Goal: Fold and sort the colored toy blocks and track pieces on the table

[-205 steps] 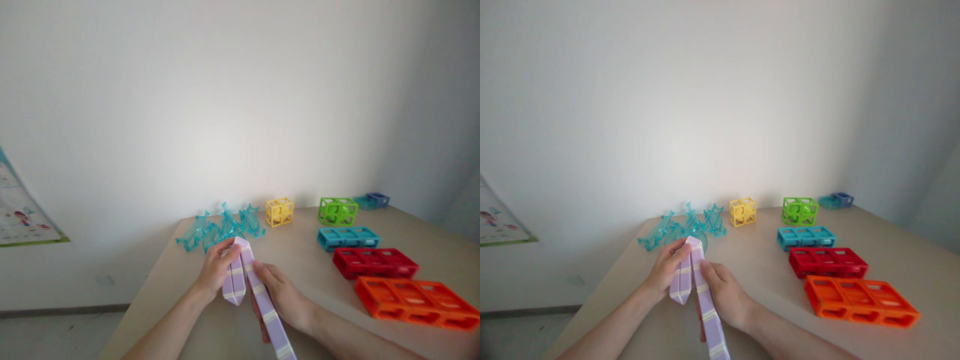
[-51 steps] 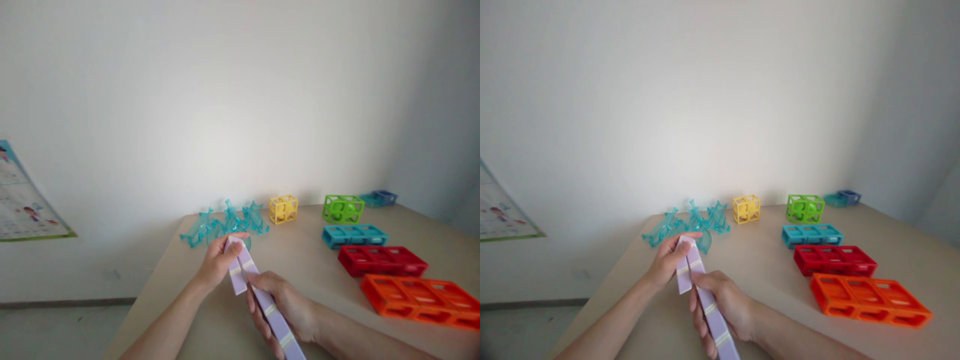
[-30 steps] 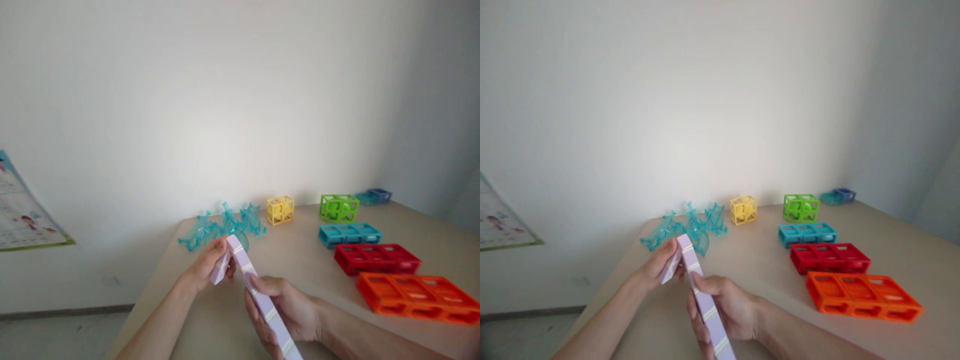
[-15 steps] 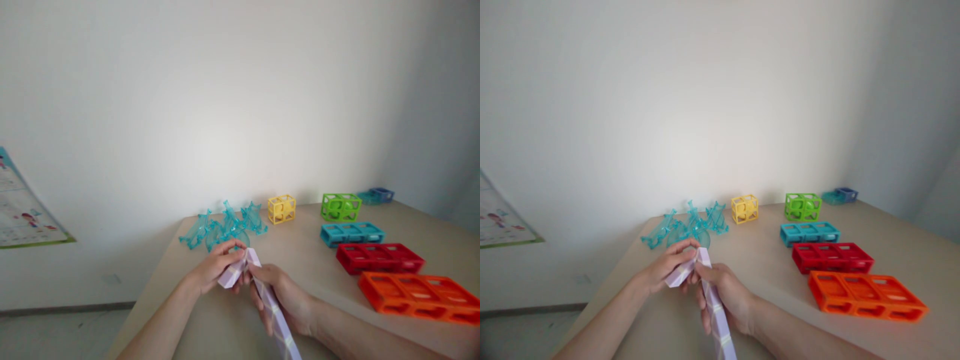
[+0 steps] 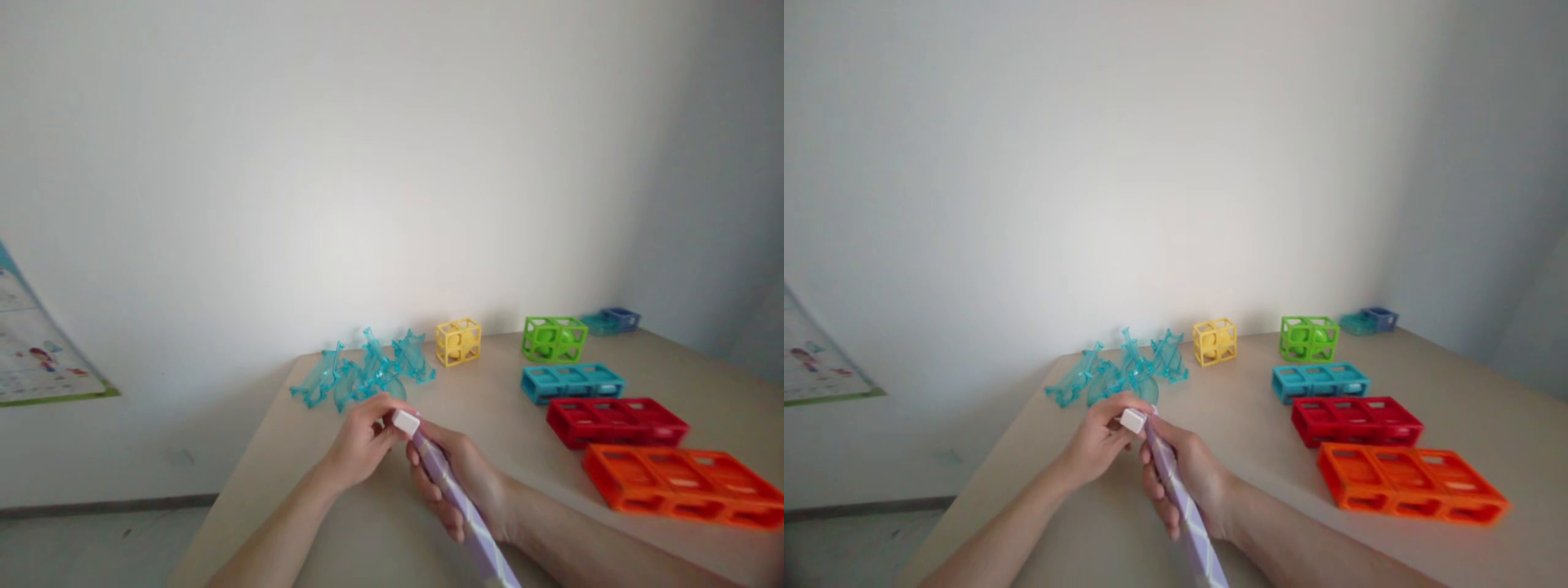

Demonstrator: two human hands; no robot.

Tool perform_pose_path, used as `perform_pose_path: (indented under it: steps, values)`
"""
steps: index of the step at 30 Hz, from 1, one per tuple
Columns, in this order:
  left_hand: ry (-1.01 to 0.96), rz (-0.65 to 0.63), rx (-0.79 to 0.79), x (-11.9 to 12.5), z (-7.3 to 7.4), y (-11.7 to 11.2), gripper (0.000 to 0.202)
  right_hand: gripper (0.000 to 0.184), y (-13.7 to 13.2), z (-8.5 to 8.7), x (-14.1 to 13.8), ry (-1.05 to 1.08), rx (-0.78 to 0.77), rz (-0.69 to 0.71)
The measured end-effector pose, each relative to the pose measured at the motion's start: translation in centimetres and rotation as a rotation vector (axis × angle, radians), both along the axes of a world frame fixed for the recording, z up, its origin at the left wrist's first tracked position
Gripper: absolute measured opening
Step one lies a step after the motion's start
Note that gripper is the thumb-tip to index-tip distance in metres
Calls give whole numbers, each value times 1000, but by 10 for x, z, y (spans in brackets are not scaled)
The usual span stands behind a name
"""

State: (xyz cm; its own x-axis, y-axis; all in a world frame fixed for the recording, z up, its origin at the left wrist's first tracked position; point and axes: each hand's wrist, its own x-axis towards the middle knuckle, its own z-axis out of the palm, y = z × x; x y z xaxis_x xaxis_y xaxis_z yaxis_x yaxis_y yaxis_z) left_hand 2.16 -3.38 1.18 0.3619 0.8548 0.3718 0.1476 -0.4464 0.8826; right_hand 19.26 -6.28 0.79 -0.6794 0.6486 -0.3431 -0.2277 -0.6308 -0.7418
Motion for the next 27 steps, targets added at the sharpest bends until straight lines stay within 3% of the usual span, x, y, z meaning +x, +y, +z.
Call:
perform_pose_path:
  steps: [4,9,15,21,24,27]
  values:
    - [-89,53,-25,0,-4,-2,14,43,-6,-4,-4,60,-27,62]
    - [-181,251,-113,7,-8,-1,33,37,-17,-14,-19,4,151,-3]
    - [-297,78,-571,7,1,5,34,37,-15,-14,-18,-72,109,73]
    - [-246,-148,-691,-4,6,-1,22,41,-13,-15,-13,8,125,160]
    - [-265,-126,-726,1,4,-2,22,44,-13,-16,-13,84,139,181]
    - [-380,-19,-752,10,3,-1,26,44,-12,-17,-14,150,168,108]
